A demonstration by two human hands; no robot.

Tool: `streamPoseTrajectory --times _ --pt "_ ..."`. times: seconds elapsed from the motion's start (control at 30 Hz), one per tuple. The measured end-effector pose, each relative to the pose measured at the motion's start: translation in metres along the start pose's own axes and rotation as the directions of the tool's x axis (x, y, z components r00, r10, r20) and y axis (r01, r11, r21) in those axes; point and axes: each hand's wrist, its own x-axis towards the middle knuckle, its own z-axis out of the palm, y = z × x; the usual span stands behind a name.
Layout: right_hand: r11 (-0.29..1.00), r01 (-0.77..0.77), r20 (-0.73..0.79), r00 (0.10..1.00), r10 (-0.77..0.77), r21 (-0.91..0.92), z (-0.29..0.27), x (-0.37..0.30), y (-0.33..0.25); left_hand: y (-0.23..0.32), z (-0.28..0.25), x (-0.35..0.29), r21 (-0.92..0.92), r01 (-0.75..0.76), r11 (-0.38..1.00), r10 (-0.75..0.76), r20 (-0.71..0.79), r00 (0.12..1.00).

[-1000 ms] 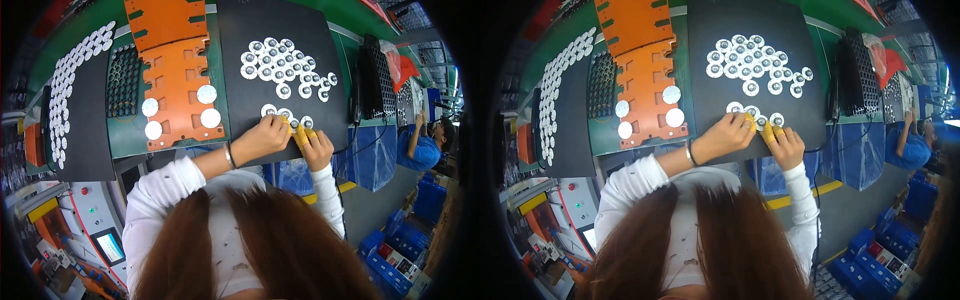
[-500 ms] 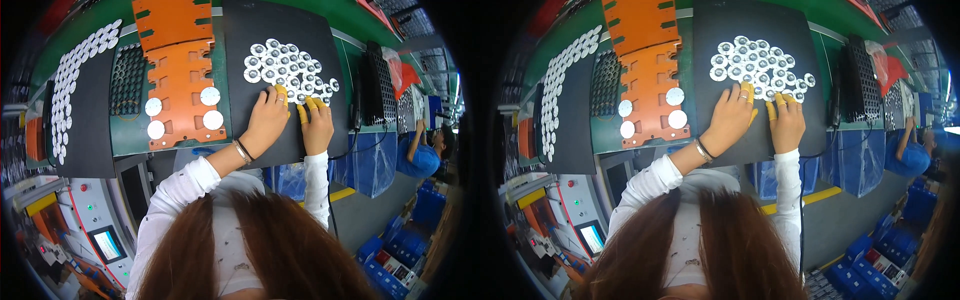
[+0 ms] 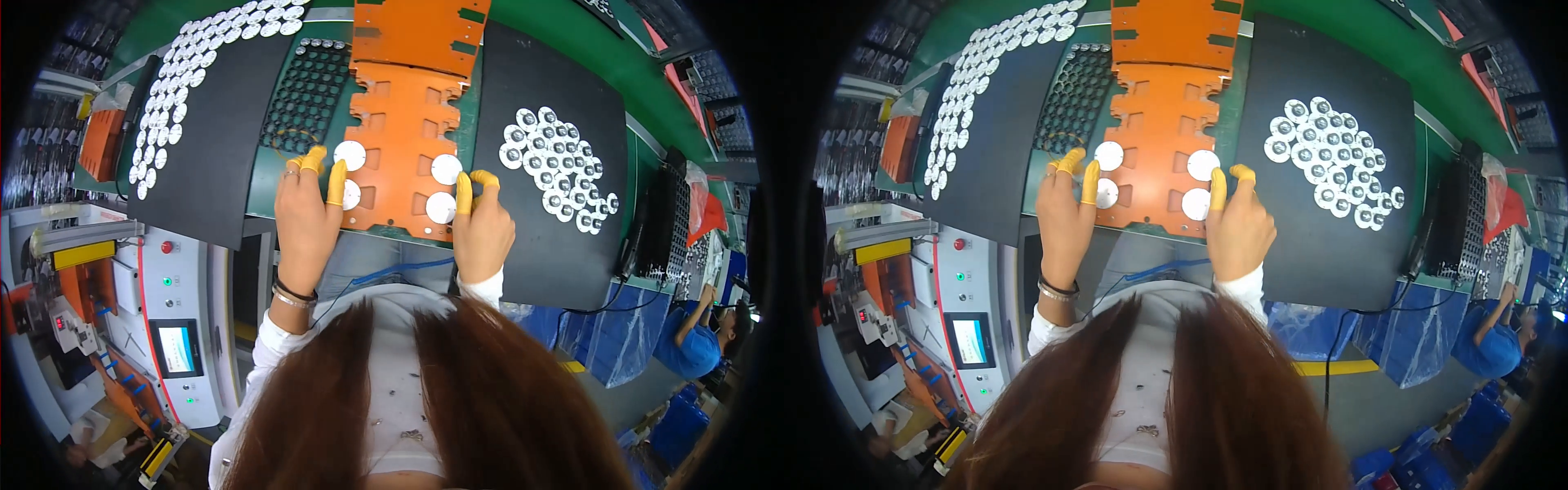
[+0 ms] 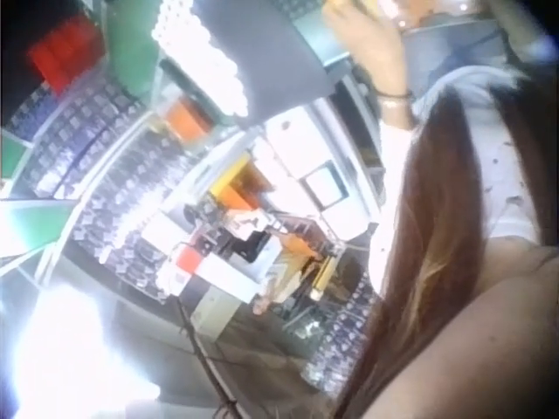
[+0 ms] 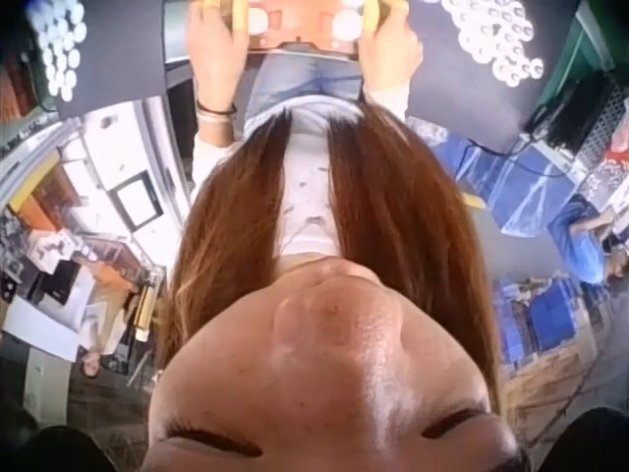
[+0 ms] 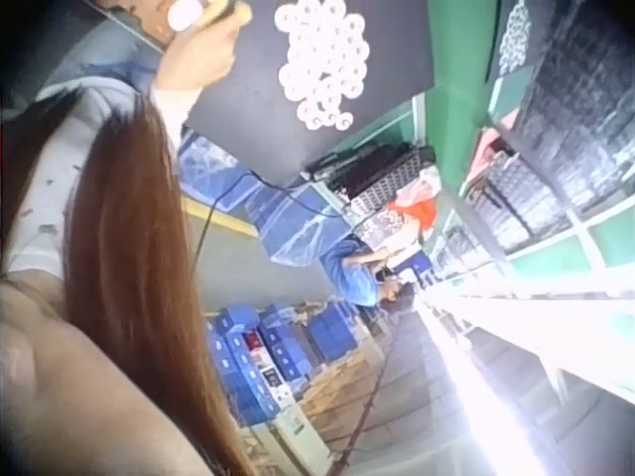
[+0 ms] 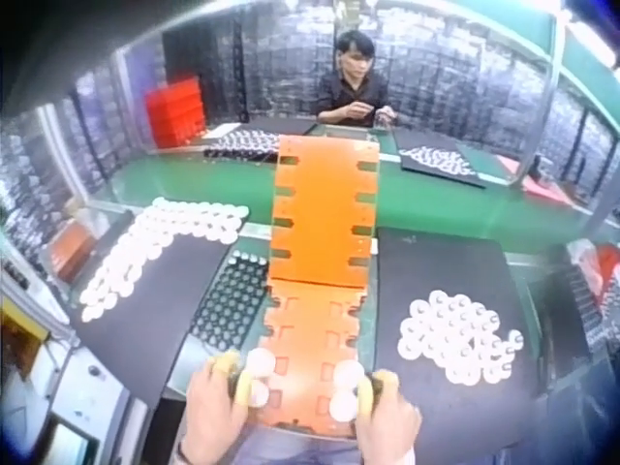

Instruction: Assembling small circular components into an orange jig at a factory workbench.

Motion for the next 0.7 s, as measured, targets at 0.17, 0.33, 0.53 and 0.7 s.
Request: streamPoseTrajectory --times 0.17,0.33,0.53,0.7 --pt "0.981 0.020 -0.023 0.999 -0.024 -0.192 0.020 0.020 -0.004 -0.021 0.018 0.009 -0.113 0.178 0.977 -0.158 0.167 0.973" --pt "0.977 0.010 -0.009 1.000 -0.012 -0.212 0.021 0.021 -0.006 -0.024 0.037 0.011 -0.179 0.216 0.960 -0.191 0.145 0.971" --pt "0.995 0.043 -0.053 0.998 -0.038 0.094 0.016 0.022 0.002 -0.036 0.047 0.010 -0.200 0.232 0.952 -0.226 0.057 0.973" --pt "0.959 0.180 -0.362 0.928 -0.093 0.217 -0.061 0.017 0.024 -0.071 0.058 0.014 -0.499 0.370 0.784 -0.365 0.112 0.924"
